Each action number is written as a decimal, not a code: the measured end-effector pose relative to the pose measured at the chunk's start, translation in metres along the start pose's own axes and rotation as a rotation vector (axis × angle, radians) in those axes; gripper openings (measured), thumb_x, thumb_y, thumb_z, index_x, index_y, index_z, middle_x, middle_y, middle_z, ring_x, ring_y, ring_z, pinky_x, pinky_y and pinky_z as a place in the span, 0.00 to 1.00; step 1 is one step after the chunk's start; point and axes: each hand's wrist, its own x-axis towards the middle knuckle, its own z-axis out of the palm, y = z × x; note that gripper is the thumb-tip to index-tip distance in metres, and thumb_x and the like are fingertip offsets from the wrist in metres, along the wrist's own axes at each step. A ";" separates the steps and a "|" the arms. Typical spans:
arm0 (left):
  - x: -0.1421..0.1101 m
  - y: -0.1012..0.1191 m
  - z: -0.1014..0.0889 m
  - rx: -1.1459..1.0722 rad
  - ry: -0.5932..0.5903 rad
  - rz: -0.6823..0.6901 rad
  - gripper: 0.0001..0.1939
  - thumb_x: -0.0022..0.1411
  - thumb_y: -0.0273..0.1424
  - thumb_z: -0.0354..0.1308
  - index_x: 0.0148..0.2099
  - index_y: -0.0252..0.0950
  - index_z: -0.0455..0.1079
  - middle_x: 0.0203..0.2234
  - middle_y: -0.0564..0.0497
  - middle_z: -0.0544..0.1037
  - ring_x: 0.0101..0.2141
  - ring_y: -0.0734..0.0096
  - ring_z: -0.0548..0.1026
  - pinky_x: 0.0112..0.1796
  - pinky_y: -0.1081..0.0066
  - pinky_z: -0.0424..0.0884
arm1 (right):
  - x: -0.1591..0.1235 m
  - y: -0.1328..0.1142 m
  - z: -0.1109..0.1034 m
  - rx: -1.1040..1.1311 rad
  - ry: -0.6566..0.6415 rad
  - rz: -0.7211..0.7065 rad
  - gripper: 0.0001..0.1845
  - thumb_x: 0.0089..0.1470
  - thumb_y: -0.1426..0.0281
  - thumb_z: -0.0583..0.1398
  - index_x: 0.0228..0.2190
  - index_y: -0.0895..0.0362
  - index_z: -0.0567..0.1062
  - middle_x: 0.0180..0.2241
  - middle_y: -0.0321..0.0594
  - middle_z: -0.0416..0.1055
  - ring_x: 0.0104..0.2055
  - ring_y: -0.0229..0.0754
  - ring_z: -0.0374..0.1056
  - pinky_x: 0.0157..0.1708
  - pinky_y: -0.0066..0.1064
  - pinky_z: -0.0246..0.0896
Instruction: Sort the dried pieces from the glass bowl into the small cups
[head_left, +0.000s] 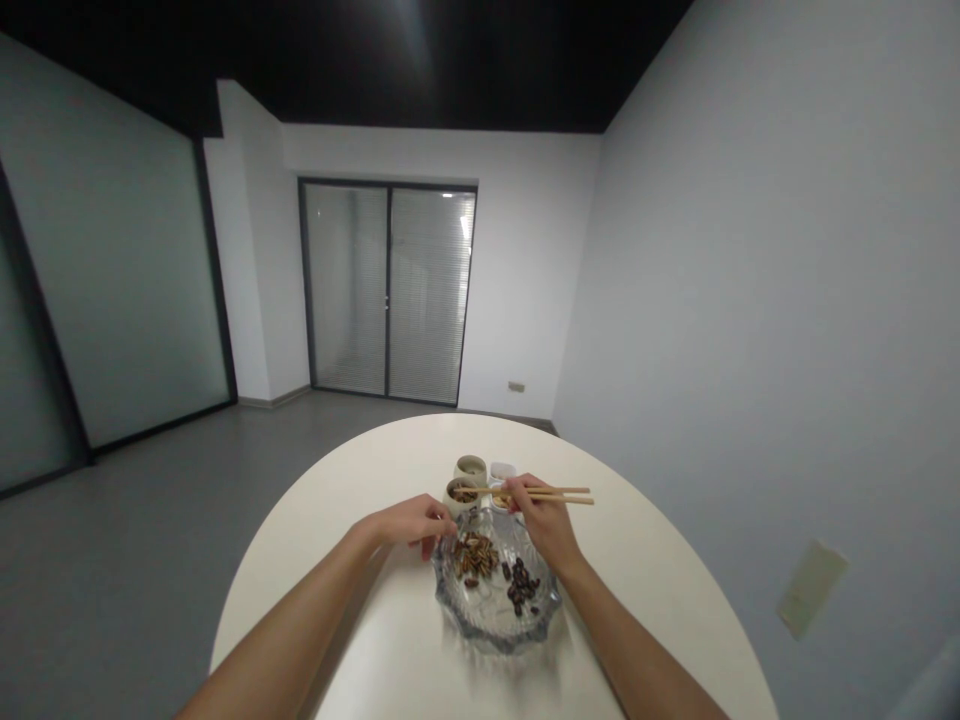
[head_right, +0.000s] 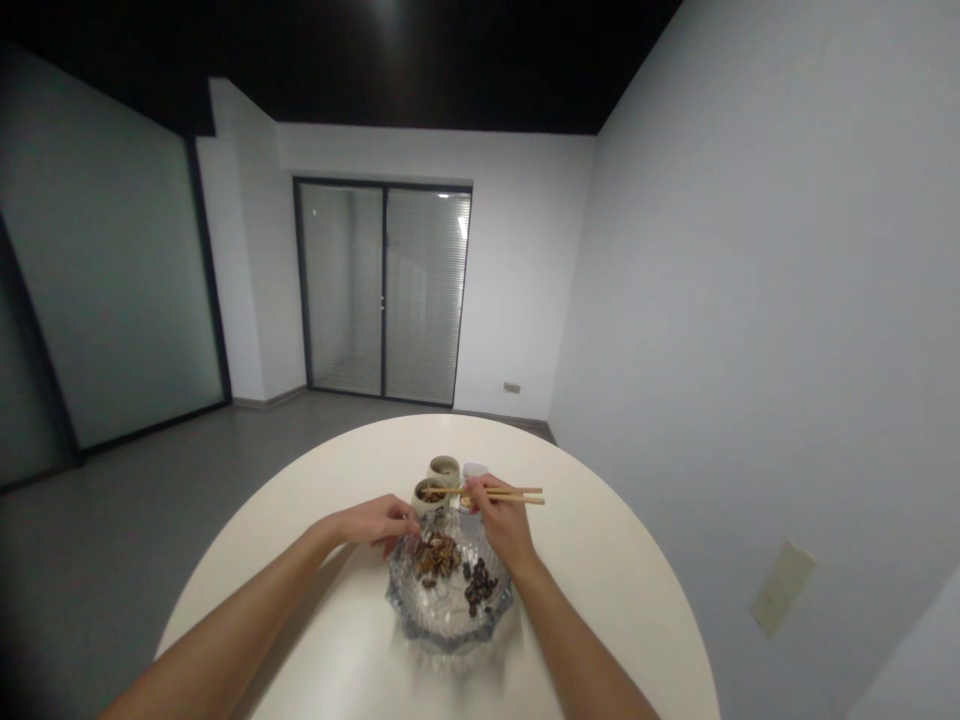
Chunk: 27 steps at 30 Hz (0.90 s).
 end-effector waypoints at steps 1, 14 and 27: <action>0.000 0.000 0.000 -0.004 -0.002 0.004 0.19 0.58 0.46 0.55 0.33 0.33 0.73 0.17 0.55 0.71 0.19 0.72 0.69 0.20 0.74 0.56 | 0.000 0.001 0.001 -0.001 -0.013 0.003 0.21 0.61 0.55 0.58 0.26 0.57 0.77 0.21 0.36 0.71 0.26 0.41 0.67 0.29 0.30 0.61; -0.001 0.001 0.000 0.028 0.006 -0.003 0.20 0.59 0.47 0.54 0.34 0.33 0.74 0.16 0.54 0.71 0.17 0.75 0.64 0.19 0.75 0.56 | 0.004 0.002 -0.004 0.000 -0.059 0.012 0.18 0.58 0.56 0.60 0.25 0.56 0.77 0.23 0.36 0.72 0.27 0.41 0.67 0.32 0.30 0.63; -0.001 0.001 0.000 0.014 0.000 -0.011 0.22 0.57 0.49 0.55 0.35 0.33 0.73 0.17 0.55 0.70 0.19 0.72 0.69 0.20 0.75 0.56 | -0.001 -0.006 -0.056 0.007 -0.118 0.056 0.32 0.57 0.43 0.55 0.22 0.58 0.77 0.17 0.37 0.68 0.19 0.37 0.64 0.20 0.27 0.61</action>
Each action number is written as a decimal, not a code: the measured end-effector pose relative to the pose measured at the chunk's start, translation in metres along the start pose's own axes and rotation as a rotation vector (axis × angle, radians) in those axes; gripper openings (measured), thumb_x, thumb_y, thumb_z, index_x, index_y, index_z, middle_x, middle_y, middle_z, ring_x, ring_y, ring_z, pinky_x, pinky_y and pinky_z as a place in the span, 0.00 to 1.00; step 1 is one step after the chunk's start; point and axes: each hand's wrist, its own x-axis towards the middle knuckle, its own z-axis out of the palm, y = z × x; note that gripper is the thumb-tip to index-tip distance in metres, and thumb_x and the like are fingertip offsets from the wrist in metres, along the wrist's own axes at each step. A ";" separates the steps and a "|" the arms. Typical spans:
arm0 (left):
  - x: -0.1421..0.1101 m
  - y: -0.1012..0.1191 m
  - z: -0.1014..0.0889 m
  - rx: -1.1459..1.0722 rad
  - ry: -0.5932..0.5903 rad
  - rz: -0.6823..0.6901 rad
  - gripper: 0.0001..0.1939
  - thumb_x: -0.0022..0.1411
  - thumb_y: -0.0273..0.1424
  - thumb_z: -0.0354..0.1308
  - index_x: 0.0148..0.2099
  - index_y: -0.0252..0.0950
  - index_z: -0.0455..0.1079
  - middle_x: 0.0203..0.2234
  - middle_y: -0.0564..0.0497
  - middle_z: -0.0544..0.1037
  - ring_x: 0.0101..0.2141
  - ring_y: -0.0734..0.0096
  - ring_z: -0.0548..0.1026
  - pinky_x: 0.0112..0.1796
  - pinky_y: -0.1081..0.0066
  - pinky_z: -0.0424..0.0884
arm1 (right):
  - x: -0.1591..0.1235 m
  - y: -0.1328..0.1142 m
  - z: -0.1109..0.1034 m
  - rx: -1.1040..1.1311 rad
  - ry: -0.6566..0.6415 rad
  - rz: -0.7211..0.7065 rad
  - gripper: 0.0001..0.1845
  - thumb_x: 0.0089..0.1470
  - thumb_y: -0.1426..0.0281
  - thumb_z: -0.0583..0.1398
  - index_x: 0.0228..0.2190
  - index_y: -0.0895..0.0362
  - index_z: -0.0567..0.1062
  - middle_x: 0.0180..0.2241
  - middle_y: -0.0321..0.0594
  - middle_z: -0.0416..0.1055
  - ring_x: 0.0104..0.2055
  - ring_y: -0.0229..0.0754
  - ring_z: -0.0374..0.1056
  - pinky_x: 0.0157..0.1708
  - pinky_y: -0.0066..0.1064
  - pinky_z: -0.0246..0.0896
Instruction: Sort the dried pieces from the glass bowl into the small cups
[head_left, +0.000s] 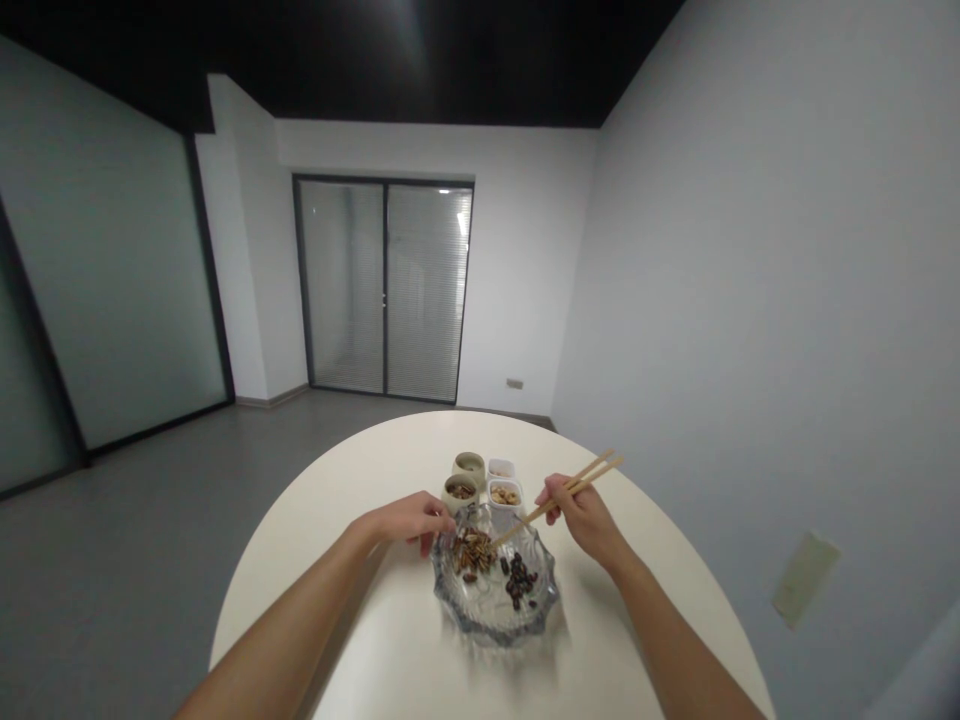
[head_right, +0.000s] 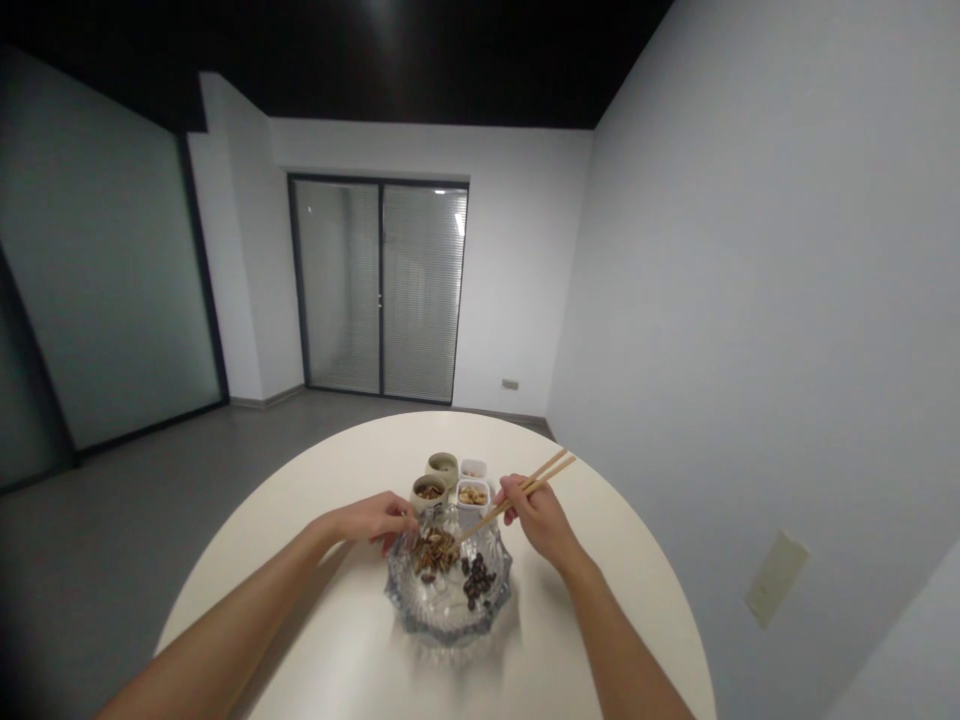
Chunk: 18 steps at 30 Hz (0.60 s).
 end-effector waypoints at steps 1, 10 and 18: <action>0.000 0.000 0.000 -0.005 0.000 0.003 0.21 0.57 0.49 0.55 0.35 0.33 0.73 0.16 0.55 0.70 0.19 0.73 0.68 0.20 0.75 0.56 | -0.001 0.000 -0.001 -0.011 -0.031 0.009 0.32 0.58 0.44 0.54 0.21 0.58 0.77 0.17 0.37 0.68 0.19 0.37 0.64 0.20 0.27 0.61; 0.001 -0.001 0.000 -0.004 -0.007 0.013 0.22 0.58 0.49 0.54 0.36 0.33 0.73 0.16 0.55 0.70 0.18 0.73 0.67 0.21 0.74 0.55 | -0.007 0.001 0.011 0.003 -0.212 0.041 0.30 0.58 0.47 0.56 0.23 0.59 0.79 0.19 0.38 0.70 0.20 0.36 0.65 0.22 0.26 0.63; 0.001 -0.001 0.001 -0.006 -0.006 0.010 0.22 0.57 0.49 0.55 0.35 0.33 0.73 0.16 0.55 0.70 0.18 0.74 0.66 0.20 0.74 0.55 | -0.010 0.000 0.017 0.024 -0.270 0.032 0.28 0.57 0.48 0.58 0.25 0.59 0.80 0.20 0.36 0.69 0.21 0.36 0.64 0.23 0.26 0.61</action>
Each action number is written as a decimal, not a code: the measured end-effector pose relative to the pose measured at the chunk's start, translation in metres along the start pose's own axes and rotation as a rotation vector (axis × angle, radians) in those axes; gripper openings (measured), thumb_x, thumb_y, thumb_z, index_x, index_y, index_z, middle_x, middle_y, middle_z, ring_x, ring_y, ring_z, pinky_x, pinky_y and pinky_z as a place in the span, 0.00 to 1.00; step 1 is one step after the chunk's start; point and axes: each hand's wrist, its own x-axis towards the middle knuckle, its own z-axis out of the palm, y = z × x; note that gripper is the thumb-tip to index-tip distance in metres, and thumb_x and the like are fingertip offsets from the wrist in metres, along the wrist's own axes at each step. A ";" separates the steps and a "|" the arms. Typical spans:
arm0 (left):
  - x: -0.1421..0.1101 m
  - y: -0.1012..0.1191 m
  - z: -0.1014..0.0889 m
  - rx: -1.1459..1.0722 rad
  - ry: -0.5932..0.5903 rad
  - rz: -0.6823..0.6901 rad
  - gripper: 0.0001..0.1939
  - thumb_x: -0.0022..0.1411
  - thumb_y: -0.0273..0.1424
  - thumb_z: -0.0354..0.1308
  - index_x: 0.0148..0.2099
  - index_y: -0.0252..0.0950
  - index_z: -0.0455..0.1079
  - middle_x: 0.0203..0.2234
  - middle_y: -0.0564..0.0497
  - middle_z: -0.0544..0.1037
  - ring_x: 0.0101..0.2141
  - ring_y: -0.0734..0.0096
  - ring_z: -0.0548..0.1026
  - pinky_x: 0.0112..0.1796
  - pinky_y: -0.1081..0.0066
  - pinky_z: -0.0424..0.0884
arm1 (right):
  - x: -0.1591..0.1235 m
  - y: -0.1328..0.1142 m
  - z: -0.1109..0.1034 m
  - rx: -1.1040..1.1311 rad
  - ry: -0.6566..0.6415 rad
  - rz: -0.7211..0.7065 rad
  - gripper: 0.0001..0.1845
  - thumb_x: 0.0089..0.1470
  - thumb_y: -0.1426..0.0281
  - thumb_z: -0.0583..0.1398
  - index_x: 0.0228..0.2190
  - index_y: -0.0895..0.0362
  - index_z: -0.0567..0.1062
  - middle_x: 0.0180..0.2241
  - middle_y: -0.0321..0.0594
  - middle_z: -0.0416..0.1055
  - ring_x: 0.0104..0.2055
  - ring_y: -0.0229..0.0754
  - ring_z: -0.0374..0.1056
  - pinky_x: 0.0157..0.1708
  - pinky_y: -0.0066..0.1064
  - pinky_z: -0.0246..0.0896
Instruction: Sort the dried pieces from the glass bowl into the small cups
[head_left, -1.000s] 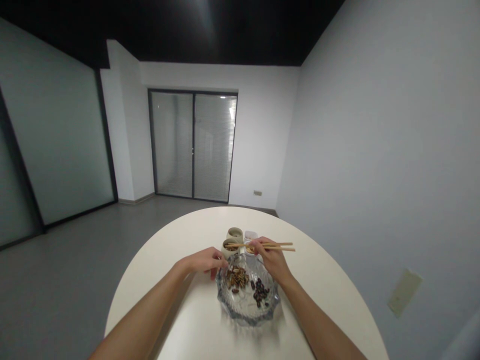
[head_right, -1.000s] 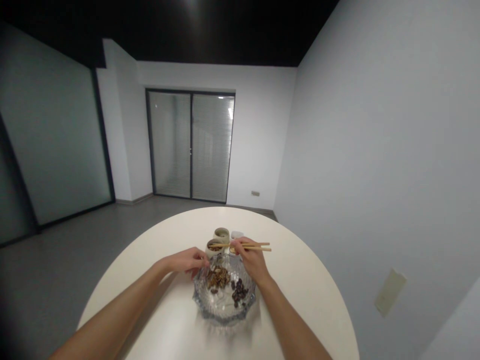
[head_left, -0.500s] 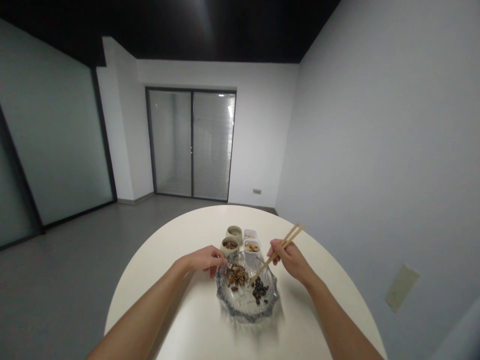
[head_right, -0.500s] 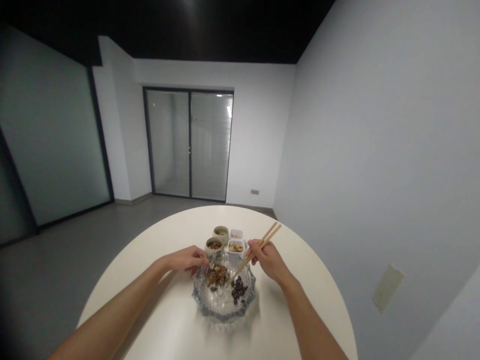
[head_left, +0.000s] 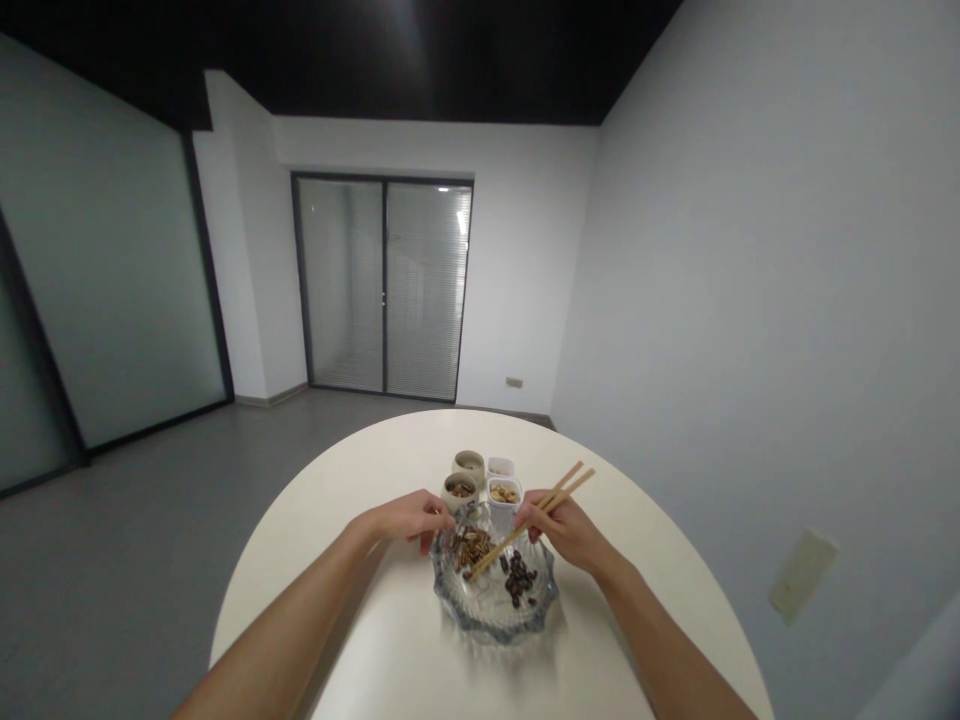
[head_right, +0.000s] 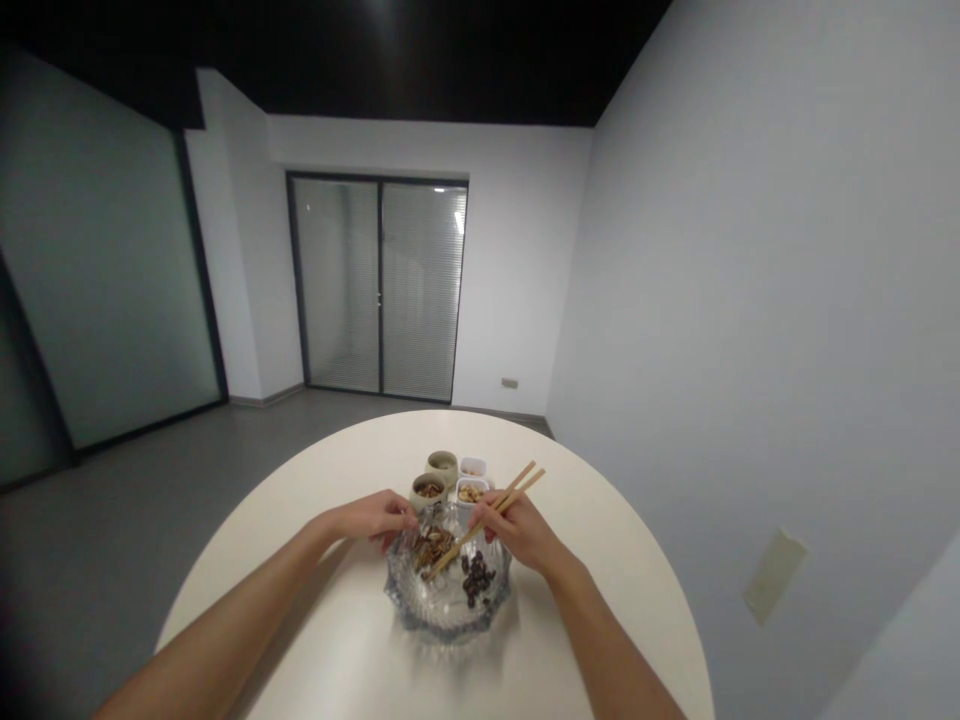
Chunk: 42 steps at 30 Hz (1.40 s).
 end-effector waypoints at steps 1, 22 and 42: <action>0.000 0.000 0.000 -0.004 0.003 -0.002 0.22 0.57 0.49 0.55 0.35 0.33 0.73 0.16 0.55 0.70 0.18 0.74 0.66 0.20 0.74 0.55 | 0.000 0.000 0.000 -0.006 -0.008 0.000 0.27 0.57 0.48 0.58 0.25 0.59 0.80 0.20 0.36 0.69 0.21 0.36 0.64 0.23 0.26 0.62; -0.002 0.008 0.001 -0.002 0.007 -0.007 0.21 0.56 0.48 0.55 0.33 0.33 0.72 0.16 0.55 0.70 0.18 0.73 0.66 0.20 0.74 0.55 | -0.001 0.001 0.002 -0.046 -0.007 0.000 0.24 0.61 0.52 0.57 0.26 0.58 0.79 0.19 0.36 0.70 0.22 0.38 0.66 0.23 0.26 0.62; -0.001 0.002 0.000 0.008 -0.005 -0.002 0.21 0.58 0.48 0.54 0.35 0.33 0.74 0.17 0.54 0.72 0.18 0.74 0.64 0.21 0.74 0.55 | -0.004 -0.007 0.002 -0.041 0.022 0.020 0.27 0.60 0.50 0.57 0.24 0.58 0.78 0.16 0.35 0.68 0.20 0.38 0.65 0.23 0.27 0.60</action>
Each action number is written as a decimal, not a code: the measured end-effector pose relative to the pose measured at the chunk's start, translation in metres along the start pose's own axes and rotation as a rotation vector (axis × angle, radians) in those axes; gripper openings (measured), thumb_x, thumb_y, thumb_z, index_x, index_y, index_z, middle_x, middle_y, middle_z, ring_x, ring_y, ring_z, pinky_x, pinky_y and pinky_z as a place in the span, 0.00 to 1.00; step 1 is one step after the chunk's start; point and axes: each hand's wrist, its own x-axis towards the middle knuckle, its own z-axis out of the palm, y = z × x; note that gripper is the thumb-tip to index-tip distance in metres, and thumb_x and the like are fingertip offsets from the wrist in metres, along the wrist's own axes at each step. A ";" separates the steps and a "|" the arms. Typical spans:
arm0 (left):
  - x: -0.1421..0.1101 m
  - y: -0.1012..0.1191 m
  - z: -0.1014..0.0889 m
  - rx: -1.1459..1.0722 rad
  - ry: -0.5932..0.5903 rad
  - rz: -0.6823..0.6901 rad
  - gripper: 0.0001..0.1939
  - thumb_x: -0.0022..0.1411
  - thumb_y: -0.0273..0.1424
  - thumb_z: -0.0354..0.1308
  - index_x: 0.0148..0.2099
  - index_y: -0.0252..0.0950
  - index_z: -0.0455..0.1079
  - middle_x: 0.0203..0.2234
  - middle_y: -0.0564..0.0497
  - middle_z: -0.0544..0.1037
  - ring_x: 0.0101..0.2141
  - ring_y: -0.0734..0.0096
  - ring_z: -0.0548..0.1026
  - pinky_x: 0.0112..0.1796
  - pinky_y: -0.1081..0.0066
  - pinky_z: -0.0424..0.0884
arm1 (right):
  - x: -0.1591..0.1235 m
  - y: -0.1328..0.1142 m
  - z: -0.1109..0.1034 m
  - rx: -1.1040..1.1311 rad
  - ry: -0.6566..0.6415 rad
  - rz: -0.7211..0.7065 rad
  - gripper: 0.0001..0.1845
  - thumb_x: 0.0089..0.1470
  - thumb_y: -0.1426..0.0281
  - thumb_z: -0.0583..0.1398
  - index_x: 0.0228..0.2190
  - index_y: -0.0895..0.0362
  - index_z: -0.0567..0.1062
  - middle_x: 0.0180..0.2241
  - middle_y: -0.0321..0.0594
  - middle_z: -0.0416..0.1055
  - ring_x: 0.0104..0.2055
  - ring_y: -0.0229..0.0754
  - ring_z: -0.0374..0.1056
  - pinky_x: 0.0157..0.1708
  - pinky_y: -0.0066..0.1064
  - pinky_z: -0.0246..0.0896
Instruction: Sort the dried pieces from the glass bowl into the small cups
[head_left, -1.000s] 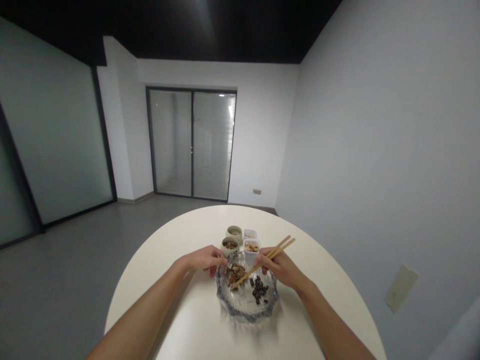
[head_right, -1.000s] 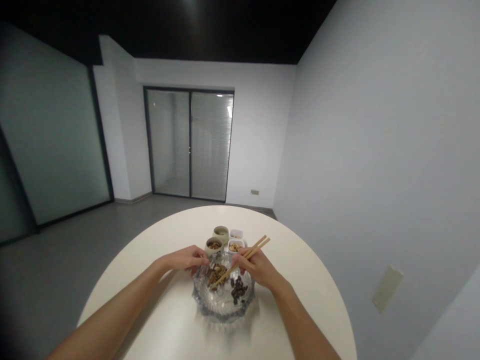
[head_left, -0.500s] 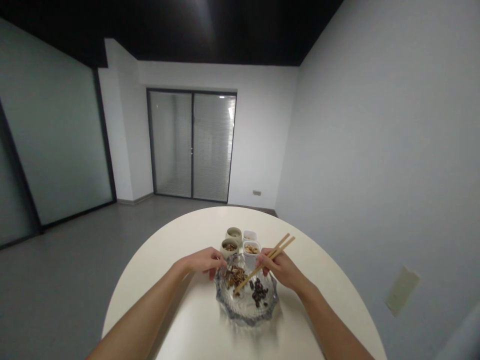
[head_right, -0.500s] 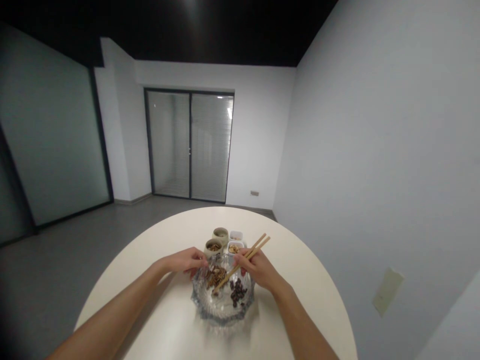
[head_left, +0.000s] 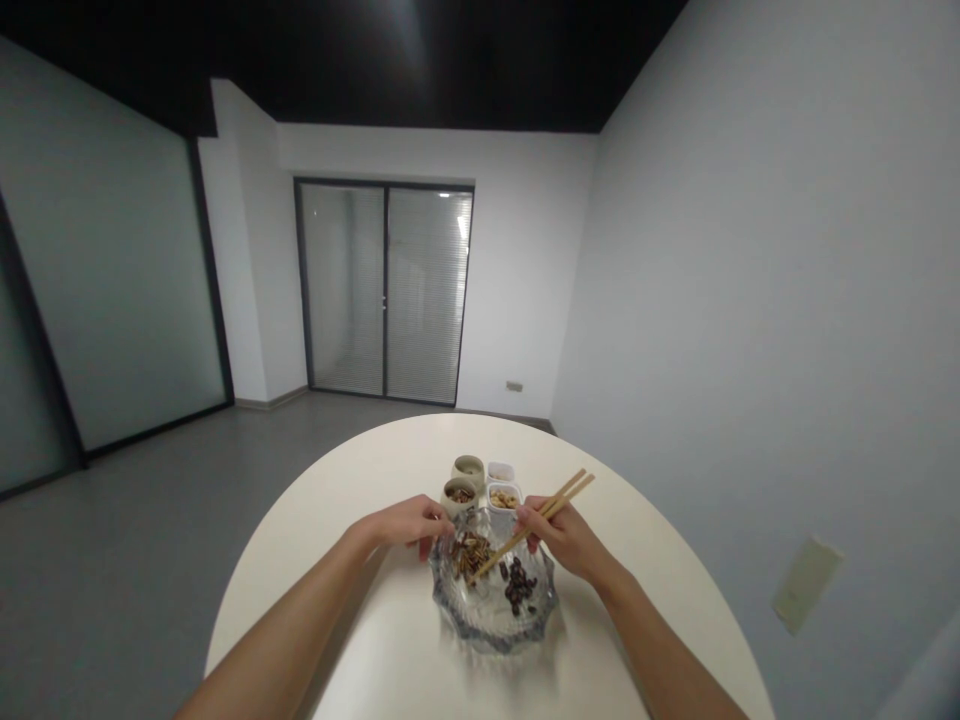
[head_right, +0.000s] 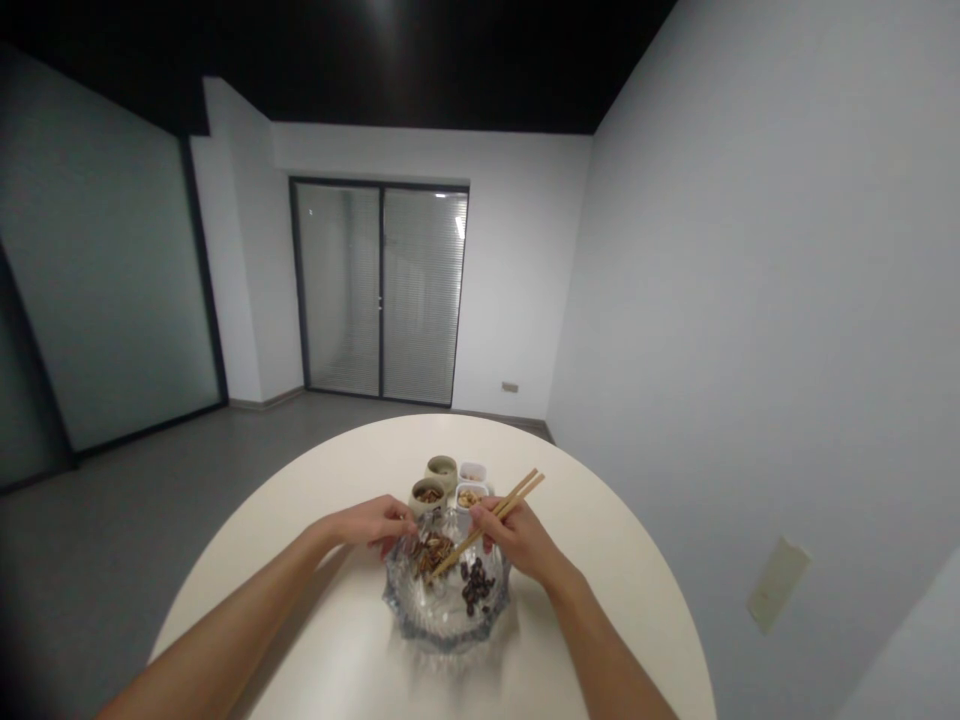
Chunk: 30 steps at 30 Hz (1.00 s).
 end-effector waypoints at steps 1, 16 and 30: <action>0.000 0.001 0.000 0.000 0.004 -0.002 0.21 0.58 0.48 0.54 0.35 0.33 0.73 0.17 0.54 0.72 0.17 0.74 0.64 0.21 0.74 0.55 | 0.000 0.001 0.000 0.006 0.020 -0.007 0.27 0.60 0.49 0.56 0.24 0.58 0.78 0.16 0.35 0.68 0.20 0.38 0.65 0.23 0.27 0.61; -0.002 0.003 0.000 0.006 0.018 0.009 0.19 0.59 0.45 0.54 0.35 0.32 0.75 0.16 0.55 0.70 0.19 0.72 0.69 0.20 0.75 0.57 | 0.016 0.013 0.017 0.005 0.439 -0.161 0.25 0.62 0.51 0.56 0.27 0.56 0.79 0.20 0.36 0.70 0.26 0.41 0.68 0.30 0.30 0.63; -0.001 0.000 -0.001 -0.003 0.005 0.022 0.20 0.59 0.45 0.54 0.34 0.32 0.74 0.15 0.55 0.70 0.17 0.74 0.66 0.20 0.75 0.56 | 0.033 0.013 0.025 -0.004 0.417 -0.126 0.24 0.62 0.52 0.56 0.27 0.57 0.78 0.21 0.36 0.70 0.27 0.43 0.69 0.32 0.31 0.64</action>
